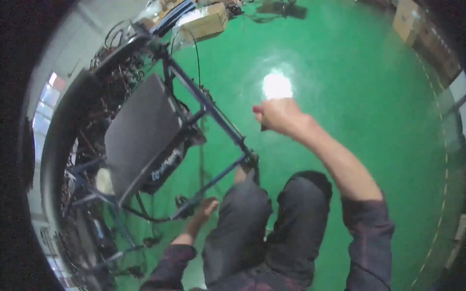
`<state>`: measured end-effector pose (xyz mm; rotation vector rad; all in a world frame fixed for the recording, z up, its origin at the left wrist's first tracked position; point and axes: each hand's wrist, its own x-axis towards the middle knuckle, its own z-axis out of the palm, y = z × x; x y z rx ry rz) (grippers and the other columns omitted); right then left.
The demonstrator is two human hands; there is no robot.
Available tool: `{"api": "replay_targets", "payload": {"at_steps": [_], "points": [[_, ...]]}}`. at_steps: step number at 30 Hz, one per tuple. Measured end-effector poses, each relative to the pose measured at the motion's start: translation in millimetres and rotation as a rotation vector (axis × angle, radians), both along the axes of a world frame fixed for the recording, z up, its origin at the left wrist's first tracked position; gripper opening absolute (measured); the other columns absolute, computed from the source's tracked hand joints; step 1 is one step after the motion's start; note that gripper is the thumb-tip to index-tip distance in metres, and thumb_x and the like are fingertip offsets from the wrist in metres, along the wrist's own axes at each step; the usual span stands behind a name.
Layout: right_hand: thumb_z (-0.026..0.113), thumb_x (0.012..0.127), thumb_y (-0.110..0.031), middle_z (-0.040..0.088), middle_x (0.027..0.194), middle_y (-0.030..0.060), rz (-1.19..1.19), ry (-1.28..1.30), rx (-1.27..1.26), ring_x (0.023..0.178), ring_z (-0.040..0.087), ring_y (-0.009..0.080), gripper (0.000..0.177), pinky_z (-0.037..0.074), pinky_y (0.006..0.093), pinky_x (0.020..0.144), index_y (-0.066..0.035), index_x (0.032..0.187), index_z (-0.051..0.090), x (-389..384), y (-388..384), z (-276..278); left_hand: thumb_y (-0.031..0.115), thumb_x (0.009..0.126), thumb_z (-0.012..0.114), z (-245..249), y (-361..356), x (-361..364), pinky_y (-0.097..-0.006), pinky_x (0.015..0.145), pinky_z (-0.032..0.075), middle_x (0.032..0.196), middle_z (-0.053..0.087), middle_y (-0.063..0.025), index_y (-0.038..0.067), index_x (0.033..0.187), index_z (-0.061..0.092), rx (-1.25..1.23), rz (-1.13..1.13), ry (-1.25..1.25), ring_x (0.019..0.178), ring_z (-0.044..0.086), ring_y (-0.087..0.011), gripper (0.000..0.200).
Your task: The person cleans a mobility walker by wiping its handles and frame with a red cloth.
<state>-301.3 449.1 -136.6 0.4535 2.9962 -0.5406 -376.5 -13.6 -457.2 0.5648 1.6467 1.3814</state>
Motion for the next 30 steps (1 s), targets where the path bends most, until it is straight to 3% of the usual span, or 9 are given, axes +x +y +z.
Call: {"api": "replay_targets", "payload": {"at_steps": [1, 3, 8, 11, 12, 14, 17, 22, 30], "points": [[0.057, 0.083, -0.029, 0.069, 0.072, 0.0103, 0.004, -0.003, -0.003, 0.064, 0.062, 0.0306, 0.03, 0.049, 0.039, 0.063, -0.002, 0.077, 0.066, 6, -5, 17, 0.012, 0.088, 0.055, 10, -45, 4, -0.0296, 0.071, 0.046, 0.105, 0.062, -0.009, 0.005, 0.116, 0.057, -0.304, 0.113, -0.088, 0.086, 0.056, -0.018, 0.029], [0.059, 0.083, -0.029, 0.069, 0.073, 0.0106, 0.009, -0.026, -0.028, 0.064, 0.062, 0.0302, 0.03, 0.049, 0.0383, 0.064, -0.001, 0.077, 0.066, 15, -19, 43, 0.01, 0.086, 0.054, 25, -124, 14, -0.0288, 0.07, 0.045, 0.103, 0.061, -0.0087, 0.005, 0.114, 0.057, -0.445, 0.35, -0.135, 0.086, 0.055, -0.0178, 0.029], [0.06, 0.082, -0.031, 0.069, 0.074, 0.0106, -0.009, -0.036, -0.143, 0.066, 0.062, 0.03, 0.03, 0.049, 0.0371, 0.067, -0.001, 0.078, 0.066, 37, -44, 43, 0.005, 0.08, 0.053, 71, -224, -4, -0.027, 0.068, 0.042, 0.099, 0.06, -0.008, 0.003, 0.108, 0.059, -0.317, 1.152, 0.264, 0.086, 0.053, -0.0174, 0.029], [0.062, 0.081, -0.033, 0.069, 0.072, 0.0089, -0.025, 0.023, -0.074, 0.065, 0.062, 0.029, 0.029, 0.05, 0.0362, 0.066, -0.005, 0.078, 0.068, 53, -36, 16, 0.002, 0.077, 0.051, 148, -180, -31, -0.0259, 0.067, 0.04, 0.097, 0.06, -0.0076, 0.002, 0.105, 0.059, 0.006, 1.085, 0.439, 0.086, 0.051, -0.0171, 0.029], [0.062, 0.08, -0.035, 0.069, 0.072, 0.0083, -0.044, -0.06, 0.034, 0.065, 0.061, 0.0283, 0.029, 0.05, 0.0361, 0.065, -0.007, 0.077, 0.07, 57, -40, 15, 0.001, 0.077, 0.052, 177, -156, -36, -0.0259, 0.066, 0.04, 0.095, 0.06, -0.007, 0.002, 0.109, 0.059, -0.086, 1.09, 0.356, 0.084, 0.051, -0.0169, 0.033], [0.063, 0.08, -0.038, 0.068, 0.069, 0.0078, -0.113, -0.114, 0.028, 0.062, 0.061, 0.029, 0.031, 0.049, 0.0371, 0.061, -0.009, 0.072, 0.071, 67, -31, -4, 0.001, 0.076, 0.056, 170, -142, -40, -0.0258, 0.067, 0.041, 0.09, 0.063, -0.005, 0.002, 0.115, 0.057, -0.123, 1.127, 0.317, 0.077, 0.053, -0.0156, 0.039], [0.063, 0.081, -0.039, 0.067, 0.067, 0.0088, -0.142, -0.048, 0.031, 0.059, 0.06, 0.0305, 0.035, 0.049, 0.038, 0.06, -0.007, 0.071, 0.071, 84, -34, -17, 0.003, 0.076, 0.062, 190, -127, -17, -0.0249, 0.068, 0.041, 0.08, 0.064, -0.0026, 0.004, 0.109, 0.058, 0.153, 1.131, 0.226, 0.069, 0.055, -0.014, 0.033], [0.063, 0.081, -0.038, 0.068, 0.067, 0.0084, -0.089, -0.069, 0.085, 0.058, 0.059, 0.0291, 0.035, 0.05, 0.037, 0.06, -0.007, 0.07, 0.071, 108, -67, -21, 0.007, 0.078, 0.065, 182, -135, -13, -0.0258, 0.062, 0.043, 0.075, 0.062, -0.0059, 0.003, 0.104, 0.058, 0.128, 0.874, 0.239, 0.064, 0.057, -0.0152, 0.027], [0.063, 0.083, -0.038, 0.067, 0.065, 0.0039, -0.074, -0.168, 0.096, 0.058, 0.058, 0.0252, 0.034, 0.05, 0.035, 0.063, -0.011, 0.067, 0.071, 202, -136, 18, 0.023, 0.082, 0.068, 253, -123, 47, -0.0275, 0.05, 0.043, 0.062, 0.06, -0.0073, 0.0, 0.08, 0.064, 0.062, 0.718, 0.005, 0.052, 0.055, -0.0159, 0.023]]}}
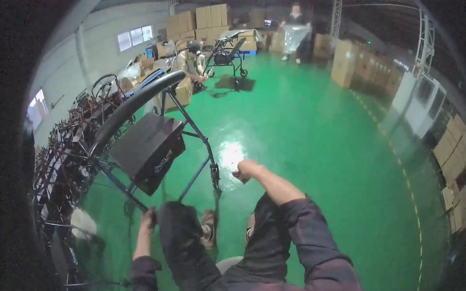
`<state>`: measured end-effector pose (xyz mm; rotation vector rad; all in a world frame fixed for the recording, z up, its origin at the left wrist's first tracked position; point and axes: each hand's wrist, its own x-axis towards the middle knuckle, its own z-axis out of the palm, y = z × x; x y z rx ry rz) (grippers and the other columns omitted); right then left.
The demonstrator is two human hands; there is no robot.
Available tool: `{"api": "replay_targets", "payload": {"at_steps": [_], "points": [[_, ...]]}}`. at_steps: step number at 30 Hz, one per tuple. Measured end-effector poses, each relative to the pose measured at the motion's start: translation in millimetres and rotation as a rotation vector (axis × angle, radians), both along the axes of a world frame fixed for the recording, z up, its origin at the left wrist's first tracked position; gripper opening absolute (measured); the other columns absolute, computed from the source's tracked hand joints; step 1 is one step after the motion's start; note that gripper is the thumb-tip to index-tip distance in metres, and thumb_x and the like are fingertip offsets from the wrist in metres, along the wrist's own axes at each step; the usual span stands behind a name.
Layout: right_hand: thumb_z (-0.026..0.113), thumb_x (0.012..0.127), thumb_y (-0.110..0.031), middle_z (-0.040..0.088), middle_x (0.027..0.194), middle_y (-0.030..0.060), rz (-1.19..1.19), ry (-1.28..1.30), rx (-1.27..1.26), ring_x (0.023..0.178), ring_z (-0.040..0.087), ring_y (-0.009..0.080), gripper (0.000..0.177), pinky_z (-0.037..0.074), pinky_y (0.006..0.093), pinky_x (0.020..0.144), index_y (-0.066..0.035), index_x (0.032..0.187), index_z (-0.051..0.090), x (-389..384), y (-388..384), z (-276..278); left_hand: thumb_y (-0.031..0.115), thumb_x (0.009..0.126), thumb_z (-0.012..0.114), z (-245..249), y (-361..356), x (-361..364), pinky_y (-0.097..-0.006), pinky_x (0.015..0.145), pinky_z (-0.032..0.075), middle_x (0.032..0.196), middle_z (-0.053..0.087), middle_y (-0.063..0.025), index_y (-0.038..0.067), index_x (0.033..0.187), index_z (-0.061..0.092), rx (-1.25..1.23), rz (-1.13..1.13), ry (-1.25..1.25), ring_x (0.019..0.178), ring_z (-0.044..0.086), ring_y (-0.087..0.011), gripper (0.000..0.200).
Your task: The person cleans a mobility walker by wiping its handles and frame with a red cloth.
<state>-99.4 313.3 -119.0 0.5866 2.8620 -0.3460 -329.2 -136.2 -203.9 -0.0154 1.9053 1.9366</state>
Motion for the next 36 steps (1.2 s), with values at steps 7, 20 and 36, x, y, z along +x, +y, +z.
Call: {"api": "replay_targets", "payload": {"at_steps": [7, 20, 36], "points": [[0.062, 0.079, -0.024, 0.068, 0.071, 0.009, -0.016, -0.07, -0.063, 0.062, 0.056, 0.0282, 0.019, 0.049, 0.0372, 0.064, -0.008, 0.076, 0.073, 43, -25, -10, 0.025, 0.078, 0.069, -63, 30, 2, -0.0281, 0.058, 0.043, 0.066, 0.061, -0.0038, 0.002, 0.077, 0.067, -0.008, -0.13, 0.215, 0.06, 0.053, -0.0155, 0.024], [0.06, 0.078, -0.016, 0.069, 0.073, 0.0075, 0.029, -0.089, -0.117, 0.065, 0.06, 0.0273, 0.013, 0.05, 0.0368, 0.066, -0.01, 0.077, 0.072, 38, -43, -18, 0.056, 0.083, 0.062, 47, -16, -21, -0.0318, 0.083, 0.048, 0.107, 0.067, -0.0091, 0.004, 0.114, 0.067, -0.626, -0.742, 0.125, 0.092, 0.062, -0.0194, 0.06], [0.053, 0.083, -0.011, 0.07, 0.087, 0.012, -0.037, 0.232, -0.071, 0.075, 0.063, 0.034, 0.019, 0.049, 0.0416, 0.069, -0.005, 0.094, 0.068, -26, -70, -52, 0.052, 0.071, 0.073, 2, 37, -29, -0.048, 0.114, 0.021, 0.123, 0.059, -0.0122, 0.012, 0.119, 0.061, -1.119, -0.927, 1.341, 0.118, 0.05, -0.0299, 0.063]]}}
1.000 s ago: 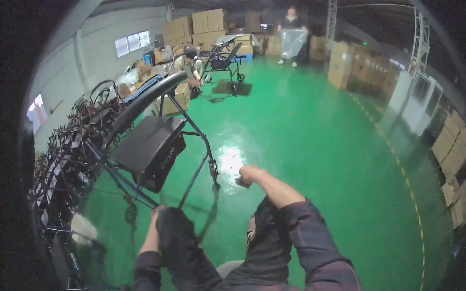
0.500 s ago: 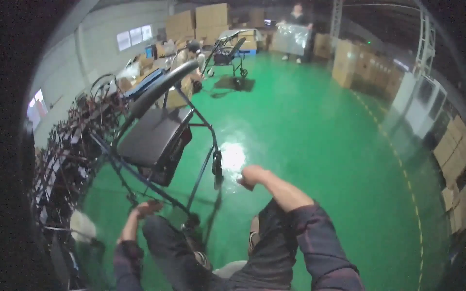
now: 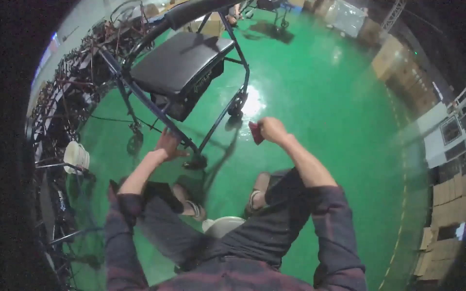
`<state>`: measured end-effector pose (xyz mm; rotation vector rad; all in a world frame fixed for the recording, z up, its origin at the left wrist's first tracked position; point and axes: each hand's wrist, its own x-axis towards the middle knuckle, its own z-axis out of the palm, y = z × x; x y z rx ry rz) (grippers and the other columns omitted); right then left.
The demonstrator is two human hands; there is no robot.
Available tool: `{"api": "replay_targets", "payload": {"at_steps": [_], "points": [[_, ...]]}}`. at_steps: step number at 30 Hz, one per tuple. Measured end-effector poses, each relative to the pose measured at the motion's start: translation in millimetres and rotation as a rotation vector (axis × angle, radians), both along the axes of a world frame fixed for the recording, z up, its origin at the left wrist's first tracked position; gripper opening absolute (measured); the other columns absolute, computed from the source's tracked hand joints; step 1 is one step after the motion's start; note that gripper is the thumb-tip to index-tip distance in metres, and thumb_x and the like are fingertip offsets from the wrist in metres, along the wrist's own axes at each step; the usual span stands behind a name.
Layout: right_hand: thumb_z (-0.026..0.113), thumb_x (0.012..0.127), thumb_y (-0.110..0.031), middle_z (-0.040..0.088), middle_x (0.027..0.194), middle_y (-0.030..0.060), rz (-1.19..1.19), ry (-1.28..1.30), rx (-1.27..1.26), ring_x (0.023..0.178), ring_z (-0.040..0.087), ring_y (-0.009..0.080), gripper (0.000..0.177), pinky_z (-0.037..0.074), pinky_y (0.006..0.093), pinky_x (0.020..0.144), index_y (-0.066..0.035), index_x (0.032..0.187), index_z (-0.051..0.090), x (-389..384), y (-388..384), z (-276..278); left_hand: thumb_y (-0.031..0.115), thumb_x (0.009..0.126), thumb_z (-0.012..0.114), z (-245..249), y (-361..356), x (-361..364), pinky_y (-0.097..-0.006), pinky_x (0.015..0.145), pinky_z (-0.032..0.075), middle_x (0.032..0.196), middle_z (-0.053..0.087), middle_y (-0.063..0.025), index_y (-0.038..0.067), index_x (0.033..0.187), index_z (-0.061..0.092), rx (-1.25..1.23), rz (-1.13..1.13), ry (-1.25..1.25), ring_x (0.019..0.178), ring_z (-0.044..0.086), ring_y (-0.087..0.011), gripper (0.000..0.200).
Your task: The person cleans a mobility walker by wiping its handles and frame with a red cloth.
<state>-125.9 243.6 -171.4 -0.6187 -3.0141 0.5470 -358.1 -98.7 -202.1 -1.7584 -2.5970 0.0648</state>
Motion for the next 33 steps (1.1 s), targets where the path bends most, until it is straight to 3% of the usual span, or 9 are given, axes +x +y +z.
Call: {"api": "replay_targets", "payload": {"at_steps": [6, 10, 11, 16, 18, 20, 25, 28, 33], "points": [[0.056, 0.085, -0.014, 0.069, 0.086, 0.0124, -0.076, 0.313, -0.193, 0.076, 0.062, 0.0344, 0.021, 0.049, 0.0413, 0.068, -0.009, 0.101, 0.068, -61, -81, -48, 0.054, 0.072, 0.071, 1, 3, 11, -0.0415, 0.085, 0.046, 0.097, 0.07, -0.0042, 0.015, 0.09, 0.071, 0.202, -0.009, -0.187, 0.091, 0.062, -0.031, 0.043], [0.058, 0.084, -0.017, 0.067, 0.082, 0.0118, 0.008, 0.233, -0.22, 0.071, 0.061, 0.0334, 0.02, 0.047, 0.0417, 0.064, -0.01, 0.101, 0.068, -91, -140, -41, 0.049, 0.076, 0.069, -3, 5, 10, -0.0399, 0.075, 0.048, 0.087, 0.068, -0.0053, 0.014, 0.085, 0.07, 0.424, -0.127, -0.127, 0.077, 0.062, -0.0307, 0.037], [0.058, 0.085, -0.019, 0.066, 0.081, 0.012, 0.081, 0.166, -0.199, 0.069, 0.061, 0.0341, 0.02, 0.047, 0.0423, 0.062, -0.01, 0.1, 0.068, -107, -141, -92, 0.049, 0.077, 0.068, -4, 6, 8, -0.0395, 0.074, 0.048, 0.085, 0.068, -0.0055, 0.013, 0.085, 0.07, 0.48, -0.169, -0.097, 0.074, 0.062, -0.0304, 0.036], [0.059, 0.087, -0.027, 0.065, 0.076, 0.0089, 0.137, 0.348, -0.064, 0.06, 0.061, 0.0297, 0.027, 0.044, 0.0418, 0.052, -0.015, 0.111, 0.064, -98, -168, -130, 0.045, 0.079, 0.067, 1, -10, 16, -0.0411, 0.074, 0.045, 0.085, 0.066, -0.0076, 0.014, 0.084, 0.07, 0.23, -0.034, -0.175, 0.077, 0.059, -0.0304, 0.032], [0.059, 0.087, -0.026, 0.065, 0.075, 0.0077, 0.212, 0.504, 0.126, 0.06, 0.062, 0.0278, 0.026, 0.045, 0.0394, 0.053, -0.016, 0.11, 0.064, -111, -142, -140, 0.045, 0.078, 0.067, -7, -19, 17, -0.0413, 0.074, 0.044, 0.075, 0.065, -0.0042, 0.015, 0.081, 0.071, 0.426, -0.122, -0.099, 0.07, 0.057, -0.0303, 0.03], [0.057, 0.088, -0.024, 0.067, 0.077, 0.0053, 0.022, 0.469, -0.244, 0.062, 0.063, 0.027, 0.021, 0.046, 0.0374, 0.055, -0.015, 0.105, 0.066, -126, -107, -132, 0.044, 0.077, 0.068, 1, -24, 16, -0.0406, 0.077, 0.043, 0.069, 0.064, -0.002, 0.015, 0.077, 0.07, 0.316, -0.057, -0.189, 0.068, 0.055, -0.029, 0.029], [0.044, 0.094, -0.04, 0.069, 0.075, 0.0071, -0.385, 0.165, -0.324, 0.064, 0.062, 0.0327, 0.04, 0.047, 0.0406, 0.061, -0.012, 0.082, 0.07, -179, 2, -129, 0.042, 0.075, 0.07, 3, -27, 10, -0.0422, 0.083, 0.041, 0.061, 0.059, -0.0001, 0.015, 0.07, 0.069, 0.259, -0.079, -0.347, 0.064, 0.053, -0.0257, 0.027], [0.045, 0.093, -0.042, 0.072, 0.088, 0.0082, -0.396, 0.217, -0.257, 0.078, 0.065, 0.0301, 0.039, 0.048, 0.0382, 0.07, -0.016, 0.097, 0.073, -197, 70, -129, 0.041, 0.075, 0.071, -4, -29, 8, -0.0441, 0.083, 0.04, 0.061, 0.058, 0.0002, 0.015, 0.07, 0.069, 0.293, -0.095, -0.341, 0.063, 0.052, -0.0248, 0.027], [0.042, 0.093, -0.041, 0.069, 0.087, 0.0142, -0.523, 0.208, -0.248, 0.077, 0.063, 0.0335, 0.041, 0.048, 0.043, 0.07, -0.011, 0.091, 0.071, -230, 116, -165, 0.046, 0.073, 0.071, -16, -18, 7, -0.0397, 0.076, 0.041, 0.058, 0.058, -0.0001, 0.015, 0.067, 0.065, 0.369, -0.146, -0.339, 0.058, 0.051, -0.025, 0.032]]}}
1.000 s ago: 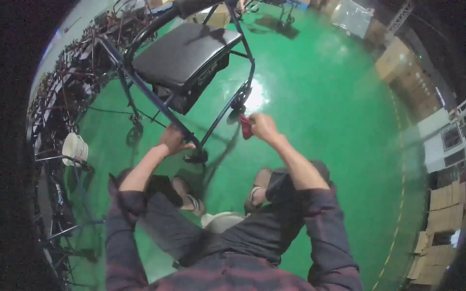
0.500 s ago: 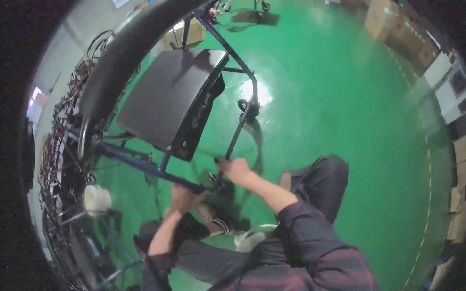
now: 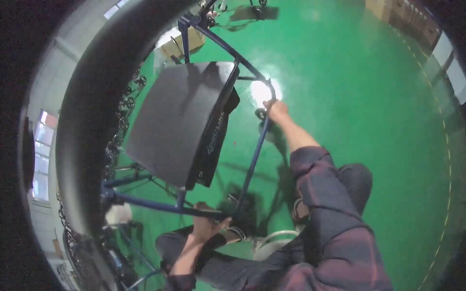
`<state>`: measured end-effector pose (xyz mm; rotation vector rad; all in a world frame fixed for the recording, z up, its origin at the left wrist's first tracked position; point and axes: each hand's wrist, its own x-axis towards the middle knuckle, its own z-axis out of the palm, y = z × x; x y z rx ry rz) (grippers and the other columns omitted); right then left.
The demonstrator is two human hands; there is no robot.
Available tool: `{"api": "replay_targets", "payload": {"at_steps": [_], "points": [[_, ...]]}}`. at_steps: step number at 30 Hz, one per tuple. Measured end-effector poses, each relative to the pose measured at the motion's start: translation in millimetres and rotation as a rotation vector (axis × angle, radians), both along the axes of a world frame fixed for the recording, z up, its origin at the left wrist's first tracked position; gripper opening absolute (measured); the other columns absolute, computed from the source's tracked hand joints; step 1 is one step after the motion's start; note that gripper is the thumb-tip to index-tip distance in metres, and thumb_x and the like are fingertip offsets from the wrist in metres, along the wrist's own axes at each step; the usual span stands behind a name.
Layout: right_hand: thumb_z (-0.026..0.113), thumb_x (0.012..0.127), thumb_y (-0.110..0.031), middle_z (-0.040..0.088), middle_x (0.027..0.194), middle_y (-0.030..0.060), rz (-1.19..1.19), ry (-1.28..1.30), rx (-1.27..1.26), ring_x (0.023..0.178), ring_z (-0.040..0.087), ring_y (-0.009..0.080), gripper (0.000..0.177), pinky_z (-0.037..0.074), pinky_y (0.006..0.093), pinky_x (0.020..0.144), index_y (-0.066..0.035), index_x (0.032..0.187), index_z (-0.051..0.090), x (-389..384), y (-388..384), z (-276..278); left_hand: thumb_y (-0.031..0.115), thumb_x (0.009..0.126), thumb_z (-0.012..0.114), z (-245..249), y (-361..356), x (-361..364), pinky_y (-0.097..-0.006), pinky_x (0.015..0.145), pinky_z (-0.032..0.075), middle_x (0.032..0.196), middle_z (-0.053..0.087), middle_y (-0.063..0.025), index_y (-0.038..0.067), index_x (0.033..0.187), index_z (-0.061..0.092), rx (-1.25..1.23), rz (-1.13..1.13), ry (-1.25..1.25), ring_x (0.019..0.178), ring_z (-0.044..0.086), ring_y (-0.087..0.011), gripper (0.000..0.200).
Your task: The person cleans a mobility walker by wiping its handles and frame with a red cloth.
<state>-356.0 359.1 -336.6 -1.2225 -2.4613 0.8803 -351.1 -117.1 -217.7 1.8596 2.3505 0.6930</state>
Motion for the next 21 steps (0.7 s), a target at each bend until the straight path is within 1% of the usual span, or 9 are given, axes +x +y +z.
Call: {"api": "replay_targets", "payload": {"at_steps": [4, 6, 8, 10, 12, 14, 15, 18, 21], "points": [[0.04, 0.096, -0.041, 0.069, 0.093, 0.0132, 0.092, -0.042, 0.002, 0.081, 0.064, 0.034, 0.043, 0.047, 0.0433, 0.073, -0.011, 0.098, 0.069, 18, -75, 25, 0.043, 0.078, 0.067, 11, 0, 11, -0.0447, 0.08, 0.041, 0.08, 0.066, -0.0051, 0.014, 0.089, 0.071, -0.107, 0.059, 0.048, 0.069, 0.057, -0.0306, 0.032], [0.039, 0.098, -0.038, 0.069, 0.098, 0.0128, 0.195, -0.083, -0.06, 0.083, 0.064, 0.0336, 0.041, 0.047, 0.0426, 0.073, -0.008, 0.1, 0.067, 37, -133, 34, 0.047, 0.079, 0.065, 9, 13, 15, -0.0419, 0.077, 0.043, 0.073, 0.066, -0.0047, 0.011, 0.079, 0.068, 0.09, 0.111, 0.116, 0.066, 0.056, -0.0303, 0.036], [0.041, 0.098, -0.032, 0.069, 0.095, 0.0122, 0.226, -0.039, -0.07, 0.077, 0.063, 0.0332, 0.035, 0.048, 0.0424, 0.066, -0.007, 0.101, 0.065, 50, -179, 33, 0.048, 0.08, 0.066, 11, 14, 10, -0.041, 0.077, 0.043, 0.074, 0.066, -0.0039, 0.01, 0.069, 0.064, -0.205, 0.077, 0.097, 0.066, 0.056, -0.0285, 0.04], [0.045, 0.096, -0.022, 0.067, 0.091, 0.0115, 0.445, 0.157, 0.317, 0.07, 0.062, 0.0309, 0.025, 0.047, 0.0407, 0.058, -0.008, 0.106, 0.065, 70, -221, -9, 0.048, 0.079, 0.069, 8, 17, 9, -0.0397, 0.073, 0.044, 0.071, 0.066, -0.0023, 0.01, 0.07, 0.065, -0.061, 0.11, 0.156, 0.065, 0.057, -0.0276, 0.04], [0.048, 0.093, -0.015, 0.065, 0.088, 0.0097, 0.49, 0.05, 0.486, 0.063, 0.059, 0.0301, 0.022, 0.045, 0.0401, 0.052, -0.009, 0.107, 0.065, 91, -270, 7, 0.049, 0.077, 0.068, 6, 18, 8, -0.0404, 0.071, 0.044, 0.073, 0.066, -0.0026, 0.012, 0.071, 0.069, 0.019, 0.099, 0.062, 0.066, 0.057, -0.0276, 0.037], [0.046, 0.094, -0.016, 0.063, 0.087, 0.0066, 0.492, 0.28, 0.438, 0.059, 0.055, 0.0288, 0.023, 0.043, 0.0394, 0.05, -0.008, 0.103, 0.065, 106, -298, -3, 0.045, 0.074, 0.069, 2, 19, 6, -0.0398, 0.072, 0.044, 0.074, 0.067, -0.0016, 0.015, 0.073, 0.071, 0.014, 0.108, 0.07, 0.069, 0.058, -0.0267, 0.031], [0.046, 0.093, -0.016, 0.063, 0.085, 0.0065, 0.534, 0.266, 0.308, 0.059, 0.055, 0.0267, 0.023, 0.042, 0.0377, 0.05, -0.007, 0.102, 0.065, 112, -305, 8, 0.042, 0.072, 0.071, 0, 18, 4, -0.039, 0.073, 0.044, 0.074, 0.067, -0.0005, 0.016, 0.074, 0.071, -0.027, 0.126, 0.109, 0.071, 0.059, -0.0258, 0.026], [0.046, 0.09, -0.016, 0.062, 0.078, 0.0064, 0.525, 0.285, -0.816, 0.059, 0.054, 0.0202, 0.024, 0.041, 0.0326, 0.049, -0.005, 0.099, 0.065, 125, -308, 24, 0.037, 0.07, 0.072, -13, 14, -1, -0.039, 0.079, 0.044, 0.077, 0.067, -0.0005, 0.017, 0.075, 0.071, 0.021, 0.088, 0.252, 0.076, 0.06, -0.0238, 0.021], [0.047, 0.087, -0.016, 0.062, 0.073, 0.0063, 0.444, 0.251, -1.104, 0.06, 0.053, 0.0152, 0.025, 0.041, 0.0284, 0.049, -0.003, 0.097, 0.065, 127, -314, 37, 0.033, 0.068, 0.072, -21, 12, -4, -0.0407, 0.086, 0.043, 0.08, 0.067, -0.001, 0.017, 0.077, 0.071, 0.084, 0.112, 0.32, 0.083, 0.06, -0.0229, 0.018]]}}
